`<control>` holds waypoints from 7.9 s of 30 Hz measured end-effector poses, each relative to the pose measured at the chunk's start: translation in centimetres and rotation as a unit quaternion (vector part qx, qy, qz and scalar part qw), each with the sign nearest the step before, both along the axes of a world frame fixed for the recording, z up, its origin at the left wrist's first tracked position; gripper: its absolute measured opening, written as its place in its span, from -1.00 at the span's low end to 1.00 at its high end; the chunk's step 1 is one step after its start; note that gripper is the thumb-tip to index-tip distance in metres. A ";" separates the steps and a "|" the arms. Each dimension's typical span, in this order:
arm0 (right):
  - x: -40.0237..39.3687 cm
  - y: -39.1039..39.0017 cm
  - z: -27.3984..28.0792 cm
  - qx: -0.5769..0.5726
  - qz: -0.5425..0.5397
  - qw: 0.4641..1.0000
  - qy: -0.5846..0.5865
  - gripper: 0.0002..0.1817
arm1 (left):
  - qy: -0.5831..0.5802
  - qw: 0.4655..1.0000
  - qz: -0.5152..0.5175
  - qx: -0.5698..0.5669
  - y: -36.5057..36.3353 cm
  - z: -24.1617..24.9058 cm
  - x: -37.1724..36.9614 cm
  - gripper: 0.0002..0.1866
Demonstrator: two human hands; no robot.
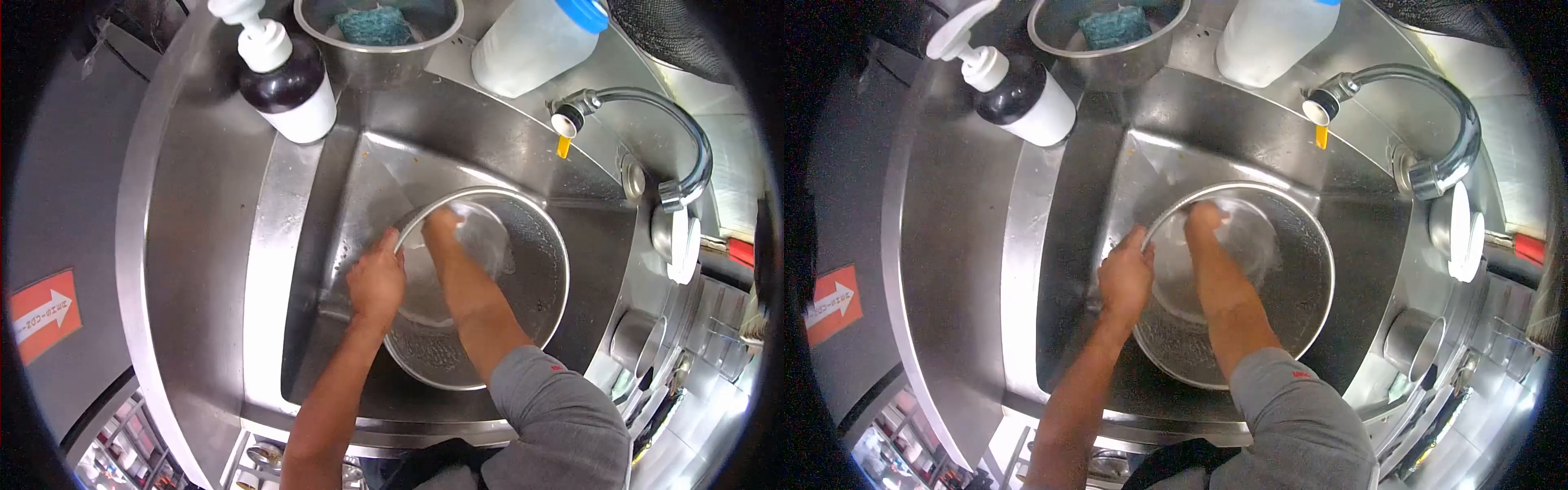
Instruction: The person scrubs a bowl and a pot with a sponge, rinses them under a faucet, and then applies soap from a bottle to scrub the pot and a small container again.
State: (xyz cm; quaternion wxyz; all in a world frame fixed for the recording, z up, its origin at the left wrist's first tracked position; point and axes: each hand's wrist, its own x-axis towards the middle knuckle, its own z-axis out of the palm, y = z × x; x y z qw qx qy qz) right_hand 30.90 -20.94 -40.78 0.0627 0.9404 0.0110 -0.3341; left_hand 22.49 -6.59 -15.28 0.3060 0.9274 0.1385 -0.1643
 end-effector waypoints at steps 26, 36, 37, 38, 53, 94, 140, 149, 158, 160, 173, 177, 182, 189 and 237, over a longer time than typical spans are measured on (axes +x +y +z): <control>-10.1 -0.4 2.8 0.216 0.031 0.958 -0.188 -0.47 | -0.012 0.999 -0.025 0.025 0.0 -0.8 0.3 -0.74; -7.0 -6.4 2.4 0.032 0.158 0.976 -0.145 -0.39 | -0.035 0.999 -0.002 0.016 0.0 -0.6 0.4 -0.75; -7.9 -6.8 2.9 -0.017 0.130 0.981 -0.146 -0.39 | -0.023 1.000 -0.010 0.013 -0.1 -0.6 0.4 -0.74; -9.0 -5.9 2.9 0.073 0.097 0.989 -0.084 -0.38 | -0.025 1.000 -0.009 0.007 -0.2 -0.6 0.4 -0.74; -5.9 -16.5 3.8 0.040 0.354 0.934 -0.030 -0.51 | -0.028 0.998 0.040 0.024 -0.6 -0.5 0.5 -0.79; -22.9 -12.1 19.6 0.279 0.194 0.915 0.218 -0.60 | -0.061 0.986 0.157 -0.010 -4.4 -0.4 -6.2 -0.72; -21.0 -18.9 27.6 0.107 0.214 0.944 0.228 -0.62 | 0.017 0.992 0.095 -0.085 -3.3 -0.5 -5.5 -0.72; -17.5 -15.4 26.9 -0.186 0.227 0.908 0.299 -0.54 | -0.021 0.986 0.101 -0.132 -3.5 0.5 -7.6 -0.64; -21.3 -11.9 27.6 0.244 0.079 0.929 0.266 -0.48 | 0.013 0.997 0.011 -0.074 -4.0 -0.6 -2.8 -0.71; -18.2 -20.7 27.8 0.051 0.276 0.930 0.236 -0.58 | -0.064 0.990 -0.101 -0.069 -2.6 -1.2 0.7 -0.72; -6.5 -17.5 22.8 -0.277 0.457 0.844 -0.041 -0.43 | -0.042 0.988 0.133 -0.064 -5.7 -0.5 -5.9 -0.81; -17.2 -19.6 10.6 -0.155 0.173 0.968 0.098 -0.44 | -0.050 0.984 0.153 -0.075 -5.9 -0.9 -6.2 -0.85; -19.8 -6.9 0.1 0.205 -0.103 0.967 0.113 -0.52 | -0.092 0.978 0.172 -0.073 -6.6 -0.5 -5.9 -0.86; -6.3 -0.4 20.2 0.508 -0.335 0.710 -0.353 -0.66 | -0.139 0.969 0.182 -0.095 -6.7 -0.6 -6.1 -0.83; -24.3 -1.7 24.4 0.379 -0.724 0.569 -0.089 -0.29 | -0.067 0.668 0.601 -0.432 -6.0 -5.6 -10.1 -0.46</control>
